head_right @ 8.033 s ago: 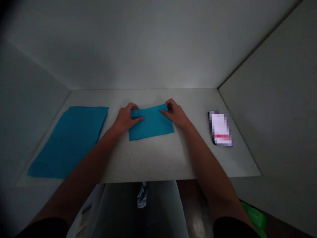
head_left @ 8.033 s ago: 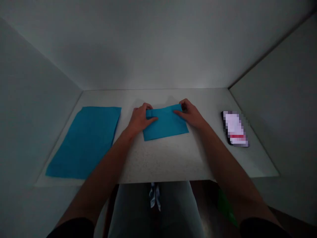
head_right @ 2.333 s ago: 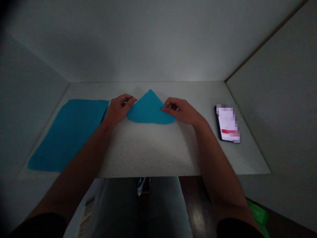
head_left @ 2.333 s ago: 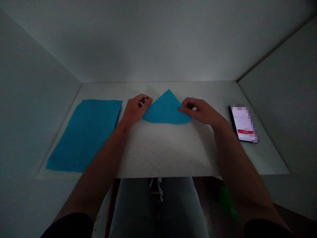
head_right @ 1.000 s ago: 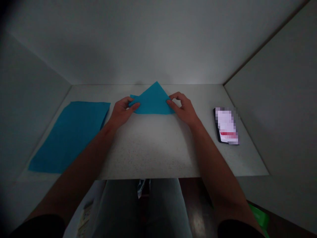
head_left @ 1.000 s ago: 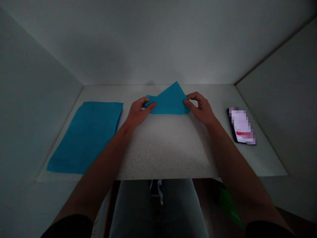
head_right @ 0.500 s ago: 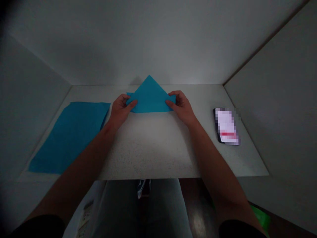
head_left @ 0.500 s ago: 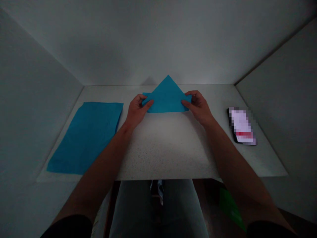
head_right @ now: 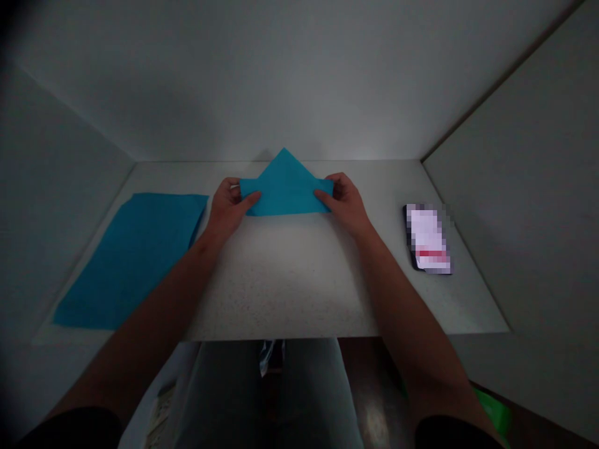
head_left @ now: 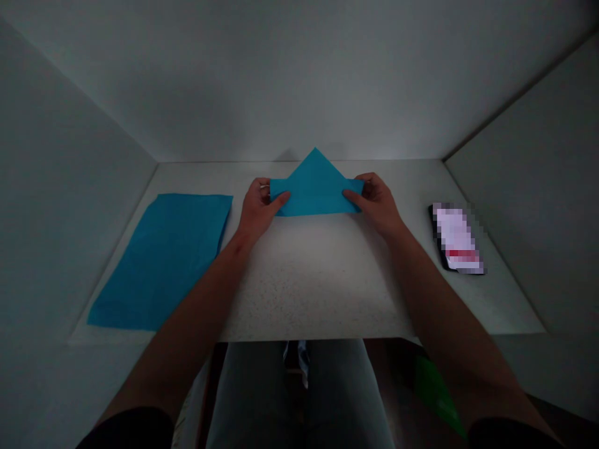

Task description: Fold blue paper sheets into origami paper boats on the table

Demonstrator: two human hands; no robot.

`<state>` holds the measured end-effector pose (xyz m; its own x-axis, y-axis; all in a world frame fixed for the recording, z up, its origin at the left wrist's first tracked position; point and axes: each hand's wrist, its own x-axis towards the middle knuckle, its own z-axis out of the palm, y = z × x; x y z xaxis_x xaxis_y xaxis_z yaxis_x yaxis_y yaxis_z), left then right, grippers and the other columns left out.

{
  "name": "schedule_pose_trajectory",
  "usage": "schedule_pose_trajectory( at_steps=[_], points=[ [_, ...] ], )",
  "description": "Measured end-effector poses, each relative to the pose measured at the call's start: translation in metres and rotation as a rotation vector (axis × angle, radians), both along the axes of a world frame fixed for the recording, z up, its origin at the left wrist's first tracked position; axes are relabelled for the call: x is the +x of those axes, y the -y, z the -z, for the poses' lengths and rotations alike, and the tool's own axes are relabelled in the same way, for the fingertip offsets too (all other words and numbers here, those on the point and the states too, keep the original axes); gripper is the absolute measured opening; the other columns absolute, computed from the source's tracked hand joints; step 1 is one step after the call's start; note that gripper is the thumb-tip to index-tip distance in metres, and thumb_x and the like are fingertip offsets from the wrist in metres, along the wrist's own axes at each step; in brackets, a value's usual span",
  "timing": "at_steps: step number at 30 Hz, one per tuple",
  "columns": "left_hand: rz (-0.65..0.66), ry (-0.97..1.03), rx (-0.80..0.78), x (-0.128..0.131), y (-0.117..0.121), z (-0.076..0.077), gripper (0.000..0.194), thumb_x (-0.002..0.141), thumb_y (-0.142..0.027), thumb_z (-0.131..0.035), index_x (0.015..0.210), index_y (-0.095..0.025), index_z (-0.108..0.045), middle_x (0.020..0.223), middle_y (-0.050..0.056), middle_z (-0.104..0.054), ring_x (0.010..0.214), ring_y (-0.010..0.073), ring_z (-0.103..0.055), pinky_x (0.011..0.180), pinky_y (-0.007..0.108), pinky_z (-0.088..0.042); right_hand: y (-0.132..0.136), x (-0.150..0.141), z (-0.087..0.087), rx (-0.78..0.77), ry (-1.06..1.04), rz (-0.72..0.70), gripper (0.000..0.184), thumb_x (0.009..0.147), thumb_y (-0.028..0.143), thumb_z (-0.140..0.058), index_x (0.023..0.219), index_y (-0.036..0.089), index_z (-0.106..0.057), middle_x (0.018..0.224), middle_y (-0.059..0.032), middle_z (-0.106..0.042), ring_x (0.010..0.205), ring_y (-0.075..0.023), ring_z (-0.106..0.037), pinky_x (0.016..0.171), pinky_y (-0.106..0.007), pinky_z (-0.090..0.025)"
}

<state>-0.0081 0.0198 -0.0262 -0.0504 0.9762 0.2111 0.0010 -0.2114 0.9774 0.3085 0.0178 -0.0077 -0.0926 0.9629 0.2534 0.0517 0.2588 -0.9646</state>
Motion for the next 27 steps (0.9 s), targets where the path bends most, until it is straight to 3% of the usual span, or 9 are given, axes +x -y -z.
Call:
schedule_pose_trajectory(
  at_steps=[3,6,11,17,21,24,27],
  points=[
    [-0.008,-0.114,0.041,-0.001,0.005,-0.005,0.048,0.083,-0.046,-0.095,0.111,-0.026,-0.061,0.083,-0.004,-0.074,0.063,0.0099,-0.062,0.055,0.019,-0.048,0.001,0.005,-0.001,-0.011,0.056,0.011,0.059,0.082,0.069,-0.099,0.106,0.029,-0.063,0.079,0.0042,-0.061,0.065,-0.0128,-0.052,0.058,-0.027,-0.043],
    [0.029,-0.193,0.083,0.001,0.009,-0.010,0.034,0.089,-0.044,-0.090,0.104,-0.025,-0.066,0.078,-0.005,-0.068,0.060,0.0083,-0.055,0.053,0.019,-0.042,0.000,0.009,-0.001,0.014,0.087,0.042,0.052,0.086,0.066,-0.097,0.103,0.029,-0.065,0.079,0.0033,-0.062,0.065,-0.0130,-0.053,0.058,-0.027,-0.041],
    [0.083,-0.232,0.095,0.004,0.011,-0.014,0.032,0.086,-0.046,-0.091,0.103,-0.023,-0.077,0.091,0.001,-0.075,0.071,0.0109,-0.061,0.063,0.023,-0.051,-0.005,0.010,0.003,0.054,0.102,0.073,0.043,0.087,0.061,-0.095,0.097,0.027,-0.072,0.090,-0.0003,-0.069,0.077,-0.0153,-0.060,0.069,-0.029,-0.050],
    [0.200,-0.176,0.106,-0.005,0.009,-0.015,0.061,0.076,-0.045,-0.097,0.130,-0.023,-0.078,0.119,0.008,-0.081,0.088,0.0167,-0.073,0.079,0.028,-0.061,-0.002,0.015,0.000,-0.008,0.163,0.080,0.033,0.090,0.055,-0.086,0.108,0.028,-0.084,0.110,-0.0044,-0.080,0.099,-0.0228,-0.071,0.091,-0.038,-0.059],
    [0.369,-0.083,0.081,-0.016,0.007,-0.015,0.070,0.080,-0.030,-0.089,0.148,-0.025,-0.074,0.107,0.006,-0.079,0.085,0.0186,-0.072,0.080,0.031,-0.062,-0.004,0.024,-0.005,-0.056,0.076,0.076,0.046,0.097,0.064,-0.066,0.112,0.026,-0.086,0.123,-0.0082,-0.082,0.112,-0.0300,-0.073,0.097,-0.046,-0.063],
    [0.416,-0.029,0.020,-0.020,0.004,-0.017,0.065,0.083,-0.023,-0.085,0.148,-0.023,-0.077,0.099,0.005,-0.078,0.087,0.0212,-0.074,0.084,0.035,-0.064,-0.005,0.034,-0.008,-0.084,0.034,0.038,0.045,0.096,0.058,-0.063,0.117,0.025,-0.086,0.126,-0.0095,-0.082,0.120,-0.0333,-0.073,0.105,-0.051,-0.062],
    [0.378,0.049,-0.008,-0.020,0.002,-0.017,0.050,0.087,-0.028,-0.084,0.137,-0.024,-0.083,0.117,0.009,-0.083,0.103,0.0247,-0.078,0.096,0.041,-0.066,-0.003,0.045,-0.009,-0.082,0.069,0.018,0.041,0.089,0.043,-0.071,0.124,0.027,-0.087,0.122,-0.0055,-0.083,0.117,-0.0301,-0.074,0.110,-0.052,-0.061]
  ],
)
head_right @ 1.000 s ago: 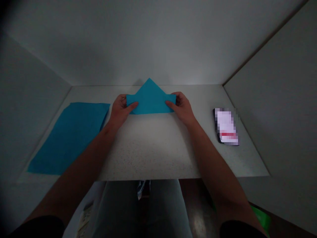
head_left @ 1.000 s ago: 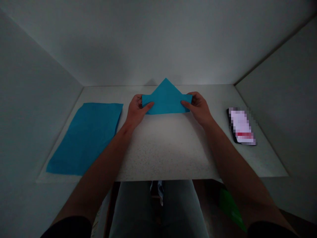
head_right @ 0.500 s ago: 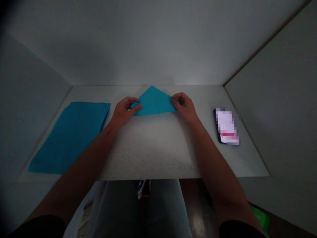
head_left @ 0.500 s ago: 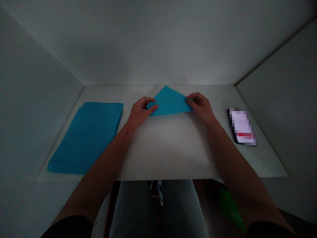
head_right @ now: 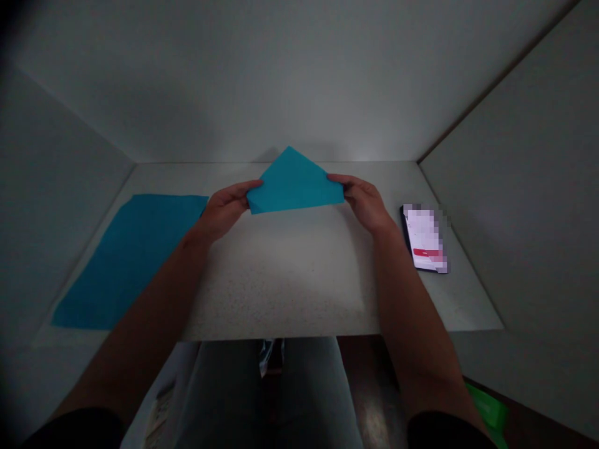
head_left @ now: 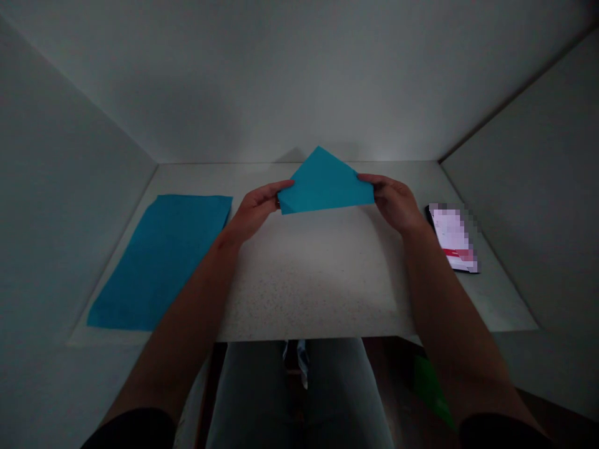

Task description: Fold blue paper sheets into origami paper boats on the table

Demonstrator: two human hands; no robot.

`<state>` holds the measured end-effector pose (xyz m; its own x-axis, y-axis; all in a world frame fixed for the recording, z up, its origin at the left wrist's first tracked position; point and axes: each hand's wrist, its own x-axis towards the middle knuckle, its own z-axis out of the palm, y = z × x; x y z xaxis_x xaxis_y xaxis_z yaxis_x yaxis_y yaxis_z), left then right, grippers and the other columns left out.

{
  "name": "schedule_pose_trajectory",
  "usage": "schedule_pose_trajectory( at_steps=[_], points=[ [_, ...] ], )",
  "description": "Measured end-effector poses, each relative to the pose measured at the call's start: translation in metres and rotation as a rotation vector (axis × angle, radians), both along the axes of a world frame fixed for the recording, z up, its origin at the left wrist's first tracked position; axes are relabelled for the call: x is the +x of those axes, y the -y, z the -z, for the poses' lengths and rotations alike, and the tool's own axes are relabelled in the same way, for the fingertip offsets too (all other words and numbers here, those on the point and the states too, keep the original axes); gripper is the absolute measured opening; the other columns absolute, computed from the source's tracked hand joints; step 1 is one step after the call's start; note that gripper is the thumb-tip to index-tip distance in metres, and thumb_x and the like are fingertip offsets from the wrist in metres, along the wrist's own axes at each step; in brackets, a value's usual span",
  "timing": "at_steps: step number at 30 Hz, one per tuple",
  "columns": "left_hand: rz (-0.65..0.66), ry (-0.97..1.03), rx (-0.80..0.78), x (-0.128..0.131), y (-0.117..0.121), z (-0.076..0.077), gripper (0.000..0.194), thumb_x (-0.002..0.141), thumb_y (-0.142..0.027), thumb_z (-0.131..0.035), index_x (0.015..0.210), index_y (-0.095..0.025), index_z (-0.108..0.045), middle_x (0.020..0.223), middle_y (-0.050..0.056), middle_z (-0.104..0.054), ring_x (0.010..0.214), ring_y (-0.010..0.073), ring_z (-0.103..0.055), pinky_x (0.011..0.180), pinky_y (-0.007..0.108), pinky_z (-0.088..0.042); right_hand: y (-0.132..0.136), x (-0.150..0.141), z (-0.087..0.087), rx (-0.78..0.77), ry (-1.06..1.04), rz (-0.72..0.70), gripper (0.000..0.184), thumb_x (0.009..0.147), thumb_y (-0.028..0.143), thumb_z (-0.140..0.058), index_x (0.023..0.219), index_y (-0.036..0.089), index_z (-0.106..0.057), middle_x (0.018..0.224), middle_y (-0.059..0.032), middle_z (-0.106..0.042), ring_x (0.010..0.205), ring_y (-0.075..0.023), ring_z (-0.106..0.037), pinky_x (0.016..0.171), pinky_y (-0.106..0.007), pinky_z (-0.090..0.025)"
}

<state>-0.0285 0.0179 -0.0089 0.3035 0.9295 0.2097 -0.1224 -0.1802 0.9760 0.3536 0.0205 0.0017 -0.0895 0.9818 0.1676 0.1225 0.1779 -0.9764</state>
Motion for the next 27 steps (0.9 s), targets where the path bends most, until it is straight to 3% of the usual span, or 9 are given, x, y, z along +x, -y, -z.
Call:
schedule_pose_trajectory(
  at_steps=[4,9,14,16,20,27],
  points=[
    [-0.019,0.019,-0.020,0.001,-0.003,0.001,0.053,0.083,-0.035,-0.093,0.134,-0.027,-0.085,0.122,0.008,-0.086,0.111,0.0260,-0.081,0.105,0.046,-0.067,0.003,0.009,-0.002,0.021,0.018,-0.067,0.044,0.081,0.031,-0.085,0.124,0.031,-0.088,0.124,-0.0019,-0.083,0.113,-0.0266,-0.076,0.110,-0.051,-0.062],
    [-0.077,0.002,-0.025,0.004,-0.002,0.000,0.056,0.077,-0.046,-0.102,0.127,-0.025,-0.087,0.111,0.008,-0.087,0.103,0.0237,-0.084,0.102,0.043,-0.070,0.005,0.005,-0.004,0.019,-0.035,-0.112,0.042,0.076,0.036,-0.101,0.116,0.031,-0.089,0.120,-0.0039,-0.085,0.111,-0.0267,-0.078,0.102,-0.049,-0.068],
    [-0.189,-0.026,-0.031,0.007,-0.001,-0.004,0.064,0.072,-0.063,-0.103,0.117,-0.020,-0.086,0.104,0.010,-0.087,0.099,0.0249,-0.085,0.095,0.041,-0.072,0.007,-0.004,-0.006,0.052,-0.002,-0.133,0.051,0.073,0.053,-0.107,0.114,0.031,-0.088,0.113,-0.0036,-0.085,0.100,-0.0225,-0.079,0.096,-0.044,-0.069],
    [-0.220,-0.021,-0.047,0.007,-0.001,-0.005,0.065,0.073,-0.071,-0.101,0.108,-0.019,-0.086,0.100,0.010,-0.087,0.094,0.0244,-0.085,0.091,0.039,-0.073,0.006,-0.007,-0.004,0.082,0.026,-0.099,0.046,0.078,0.065,-0.103,0.101,0.028,-0.087,0.098,-0.0034,-0.083,0.090,-0.0210,-0.077,0.091,-0.042,-0.068],
    [-0.245,-0.010,-0.062,0.009,-0.002,-0.002,0.062,0.071,-0.072,-0.102,0.095,-0.020,-0.079,0.099,0.007,-0.085,0.088,0.0214,-0.083,0.088,0.037,-0.074,0.001,-0.014,0.001,0.122,0.022,-0.009,0.056,0.080,0.077,-0.096,0.080,0.025,-0.075,0.077,-0.0005,-0.073,0.074,-0.0170,-0.069,0.076,-0.035,-0.063],
    [-0.278,-0.015,-0.011,0.010,-0.006,0.006,0.062,0.077,-0.059,-0.100,0.119,-0.024,-0.073,0.100,0.003,-0.081,0.086,0.0179,-0.080,0.079,0.032,-0.072,-0.003,-0.022,0.002,0.122,-0.019,0.028,0.055,0.077,0.069,-0.101,0.097,0.029,-0.069,0.083,0.0020,-0.067,0.071,-0.0148,-0.062,0.069,-0.031,-0.058]
  ],
)
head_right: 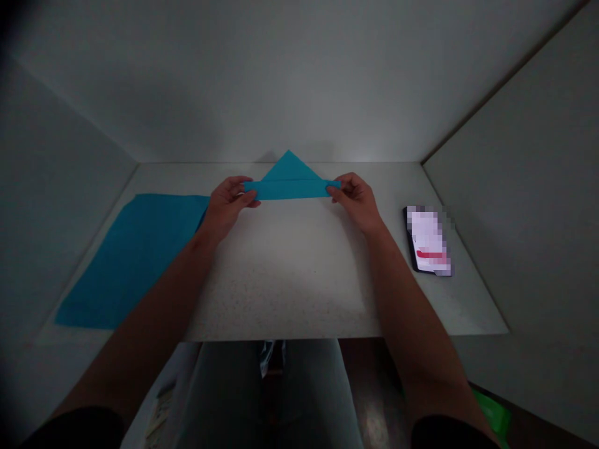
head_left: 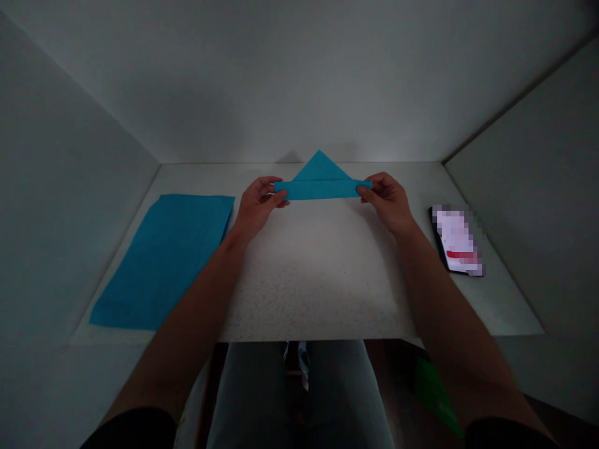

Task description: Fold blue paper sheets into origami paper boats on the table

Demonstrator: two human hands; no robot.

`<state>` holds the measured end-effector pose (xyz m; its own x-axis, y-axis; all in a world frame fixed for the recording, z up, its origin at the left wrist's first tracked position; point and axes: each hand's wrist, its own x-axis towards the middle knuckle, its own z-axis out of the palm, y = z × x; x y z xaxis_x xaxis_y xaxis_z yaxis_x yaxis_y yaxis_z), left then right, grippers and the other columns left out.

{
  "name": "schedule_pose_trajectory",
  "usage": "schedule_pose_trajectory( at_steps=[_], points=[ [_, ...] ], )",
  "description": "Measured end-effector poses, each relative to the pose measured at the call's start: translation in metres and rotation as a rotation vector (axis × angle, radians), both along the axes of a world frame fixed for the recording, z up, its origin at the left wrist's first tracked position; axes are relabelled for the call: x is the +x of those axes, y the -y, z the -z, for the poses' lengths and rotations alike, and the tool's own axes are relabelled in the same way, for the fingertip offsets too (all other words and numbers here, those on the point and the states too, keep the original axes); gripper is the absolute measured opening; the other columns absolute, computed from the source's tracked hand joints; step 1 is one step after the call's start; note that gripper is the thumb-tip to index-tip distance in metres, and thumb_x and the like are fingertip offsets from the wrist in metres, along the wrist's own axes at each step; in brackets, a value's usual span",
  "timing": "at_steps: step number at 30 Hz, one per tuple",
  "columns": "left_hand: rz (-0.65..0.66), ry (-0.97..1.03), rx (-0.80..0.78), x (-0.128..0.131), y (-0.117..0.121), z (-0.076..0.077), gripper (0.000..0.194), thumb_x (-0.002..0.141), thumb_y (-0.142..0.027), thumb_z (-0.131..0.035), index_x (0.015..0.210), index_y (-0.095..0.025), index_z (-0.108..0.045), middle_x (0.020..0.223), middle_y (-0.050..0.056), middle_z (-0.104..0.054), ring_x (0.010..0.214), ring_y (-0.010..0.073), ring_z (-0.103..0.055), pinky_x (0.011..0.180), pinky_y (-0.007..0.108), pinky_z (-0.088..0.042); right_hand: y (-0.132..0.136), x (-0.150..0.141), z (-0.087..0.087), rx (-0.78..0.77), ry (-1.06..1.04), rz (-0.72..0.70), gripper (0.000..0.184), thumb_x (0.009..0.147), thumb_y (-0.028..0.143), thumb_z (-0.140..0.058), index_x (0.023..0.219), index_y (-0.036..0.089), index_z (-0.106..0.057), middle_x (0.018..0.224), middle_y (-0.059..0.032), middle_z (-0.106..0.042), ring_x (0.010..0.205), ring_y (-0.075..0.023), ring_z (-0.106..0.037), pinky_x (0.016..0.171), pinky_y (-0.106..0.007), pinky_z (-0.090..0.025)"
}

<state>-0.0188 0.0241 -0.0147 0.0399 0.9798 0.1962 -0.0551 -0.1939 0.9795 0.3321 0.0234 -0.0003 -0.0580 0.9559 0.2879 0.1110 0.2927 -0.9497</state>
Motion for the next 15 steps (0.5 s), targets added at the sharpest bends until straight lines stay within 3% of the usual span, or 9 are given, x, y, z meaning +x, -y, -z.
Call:
schedule_pose_trajectory(
  at_steps=[3,6,9,15],
  points=[
    [0.006,-0.088,0.016,-0.0017,0.0016,-0.0035,0.055,0.082,-0.058,-0.096,0.122,-0.024,-0.078,0.098,0.005,-0.082,0.081,0.0174,-0.079,0.071,0.028,-0.066,0.0003,0.0006,-0.0019,-0.005,0.013,0.007,0.052,0.078,0.067,-0.100,0.105,0.031,-0.074,0.082,0.0022,-0.067,0.071,-0.0153,-0.060,0.068,-0.031,-0.058],
    [0.016,-0.126,0.027,-0.0016,0.0044,-0.0084,0.047,0.083,-0.063,-0.095,0.104,-0.023,-0.082,0.087,0.005,-0.081,0.075,0.0177,-0.077,0.065,0.028,-0.059,-0.0011,0.0016,-0.0013,0.001,0.017,0.024,0.051,0.077,0.066,-0.100,0.104,0.031,-0.076,0.081,0.0028,-0.065,0.069,-0.0147,-0.059,0.066,-0.031,-0.057],
    [0.060,-0.100,-0.003,0.0012,0.0067,-0.0102,0.051,0.082,-0.071,-0.093,0.090,-0.023,-0.080,0.081,0.006,-0.081,0.075,0.0194,-0.077,0.067,0.029,-0.060,-0.0035,0.0023,0.0023,-0.025,0.019,0.024,0.053,0.076,0.069,-0.099,0.099,0.029,-0.073,0.082,0.0032,-0.065,0.067,-0.0138,-0.060,0.065,-0.030,-0.057],
    [0.145,-0.048,-0.044,0.0064,0.0072,-0.0057,0.054,0.080,-0.073,-0.093,0.089,-0.021,-0.081,0.093,0.009,-0.084,0.089,0.0212,-0.080,0.077,0.032,-0.066,-0.0046,0.0022,0.0072,-0.111,-0.028,0.044,0.057,0.076,0.074,-0.098,0.093,0.027,-0.070,0.090,0.0000,-0.074,0.083,-0.0169,-0.072,0.072,-0.028,-0.059]
  ],
)
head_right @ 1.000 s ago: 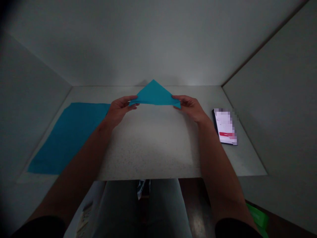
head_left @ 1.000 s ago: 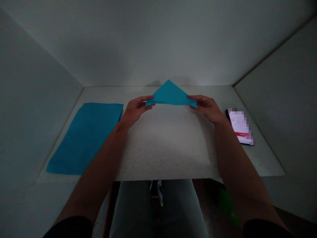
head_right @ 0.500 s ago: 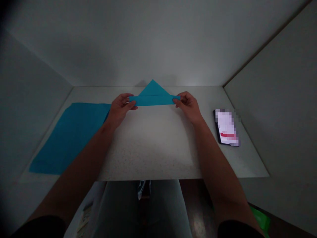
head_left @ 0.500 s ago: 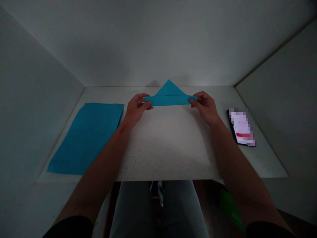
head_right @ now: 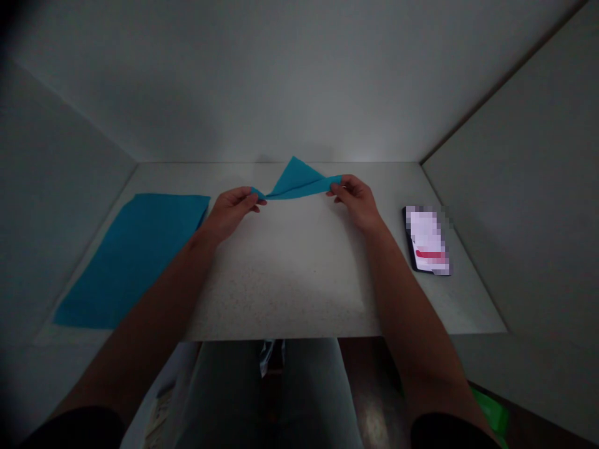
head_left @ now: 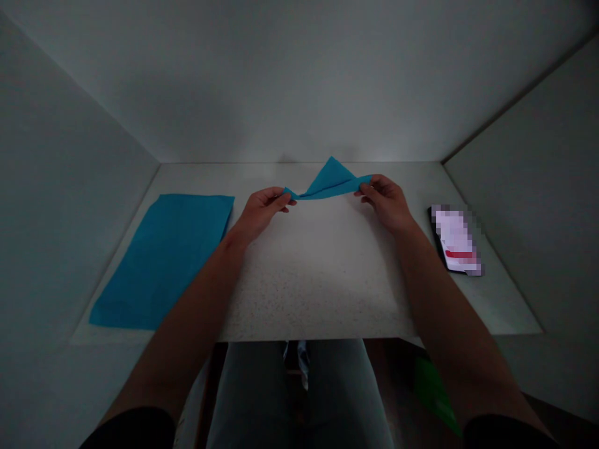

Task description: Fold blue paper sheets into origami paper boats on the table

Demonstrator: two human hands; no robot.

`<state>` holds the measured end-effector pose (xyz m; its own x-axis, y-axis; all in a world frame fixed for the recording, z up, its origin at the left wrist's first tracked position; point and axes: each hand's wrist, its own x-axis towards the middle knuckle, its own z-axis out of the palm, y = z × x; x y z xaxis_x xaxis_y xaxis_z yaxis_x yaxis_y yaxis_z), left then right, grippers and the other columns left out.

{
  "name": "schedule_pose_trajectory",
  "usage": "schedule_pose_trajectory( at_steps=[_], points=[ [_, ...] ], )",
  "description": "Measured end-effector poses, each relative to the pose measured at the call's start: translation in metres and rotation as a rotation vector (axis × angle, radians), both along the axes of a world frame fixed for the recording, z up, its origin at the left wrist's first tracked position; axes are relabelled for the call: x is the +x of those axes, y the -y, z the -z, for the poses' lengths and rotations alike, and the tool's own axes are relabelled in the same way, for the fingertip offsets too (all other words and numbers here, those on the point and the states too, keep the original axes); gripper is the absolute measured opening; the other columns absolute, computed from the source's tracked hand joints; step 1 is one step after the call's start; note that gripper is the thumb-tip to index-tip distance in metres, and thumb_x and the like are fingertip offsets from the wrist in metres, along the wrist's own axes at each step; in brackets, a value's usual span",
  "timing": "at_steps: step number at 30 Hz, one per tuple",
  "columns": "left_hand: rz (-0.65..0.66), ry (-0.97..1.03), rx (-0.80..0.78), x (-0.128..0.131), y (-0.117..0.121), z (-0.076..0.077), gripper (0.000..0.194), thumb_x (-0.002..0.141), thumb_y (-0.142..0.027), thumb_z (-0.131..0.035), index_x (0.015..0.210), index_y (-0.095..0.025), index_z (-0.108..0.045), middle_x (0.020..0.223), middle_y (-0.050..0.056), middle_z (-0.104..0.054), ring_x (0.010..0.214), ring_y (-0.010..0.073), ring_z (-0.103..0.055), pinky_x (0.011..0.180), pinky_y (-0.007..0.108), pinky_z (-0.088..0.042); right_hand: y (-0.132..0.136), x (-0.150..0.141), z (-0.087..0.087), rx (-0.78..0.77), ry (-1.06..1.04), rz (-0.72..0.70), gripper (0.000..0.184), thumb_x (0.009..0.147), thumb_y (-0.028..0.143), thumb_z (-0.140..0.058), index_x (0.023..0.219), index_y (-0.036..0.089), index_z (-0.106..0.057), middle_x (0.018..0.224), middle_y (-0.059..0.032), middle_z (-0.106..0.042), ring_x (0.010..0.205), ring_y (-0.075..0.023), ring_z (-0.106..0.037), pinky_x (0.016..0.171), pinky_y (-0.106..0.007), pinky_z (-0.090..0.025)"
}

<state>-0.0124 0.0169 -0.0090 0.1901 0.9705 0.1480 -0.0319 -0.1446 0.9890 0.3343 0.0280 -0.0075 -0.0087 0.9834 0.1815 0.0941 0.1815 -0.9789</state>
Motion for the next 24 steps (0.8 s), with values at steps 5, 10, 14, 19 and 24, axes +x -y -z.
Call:
schedule_pose_trajectory(
  at_steps=[5,10,14,19,24],
  points=[
    [-0.024,0.019,-0.026,-0.001,-0.001,0.003,0.052,0.075,-0.065,-0.098,0.096,-0.021,-0.082,0.099,0.007,-0.083,0.092,0.0204,-0.078,0.086,0.036,-0.069,0.003,-0.002,-0.004,-0.010,-0.064,-0.017,0.061,0.071,0.083,-0.097,0.092,0.029,-0.077,0.106,-0.0031,-0.080,0.099,-0.0217,-0.075,0.077,-0.031,-0.063],
    [-0.059,-0.009,-0.002,-0.007,-0.005,0.008,0.051,0.074,-0.047,-0.099,0.114,-0.023,-0.081,0.117,0.009,-0.082,0.093,0.0182,-0.076,0.086,0.033,-0.066,0.005,-0.002,-0.004,0.050,-0.001,-0.115,0.052,0.075,0.075,-0.098,0.091,0.029,-0.081,0.112,-0.0041,-0.080,0.096,-0.0203,-0.072,0.081,-0.034,-0.064],
    [-0.110,-0.025,-0.016,-0.010,-0.008,0.012,0.049,0.078,-0.039,-0.096,0.121,-0.024,-0.080,0.107,0.007,-0.080,0.086,0.0166,-0.072,0.082,0.032,-0.064,0.007,-0.002,-0.003,0.058,0.020,-0.156,0.045,0.074,0.064,-0.103,0.091,0.028,-0.081,0.103,-0.0040,-0.079,0.094,-0.0209,-0.071,0.087,-0.038,-0.064],
    [-0.109,-0.030,-0.020,-0.010,-0.007,0.012,0.045,0.082,-0.040,-0.093,0.121,-0.023,-0.081,0.100,0.006,-0.079,0.087,0.0171,-0.073,0.083,0.031,-0.064,0.009,-0.008,-0.005,0.062,0.011,-0.175,0.045,0.074,0.061,-0.104,0.094,0.028,-0.080,0.092,-0.0020,-0.076,0.085,-0.0190,-0.068,0.082,-0.037,-0.062],
    [-0.006,-0.186,0.064,-0.006,-0.001,0.007,0.036,0.090,-0.048,-0.087,0.117,-0.024,-0.086,0.106,0.007,-0.081,0.075,0.0126,-0.067,0.069,0.025,-0.057,0.008,-0.009,-0.009,0.088,0.025,-0.114,0.048,0.073,0.062,-0.105,0.101,0.032,-0.080,0.088,0.0005,-0.070,0.079,-0.0182,-0.065,0.076,-0.035,-0.062]
  ],
)
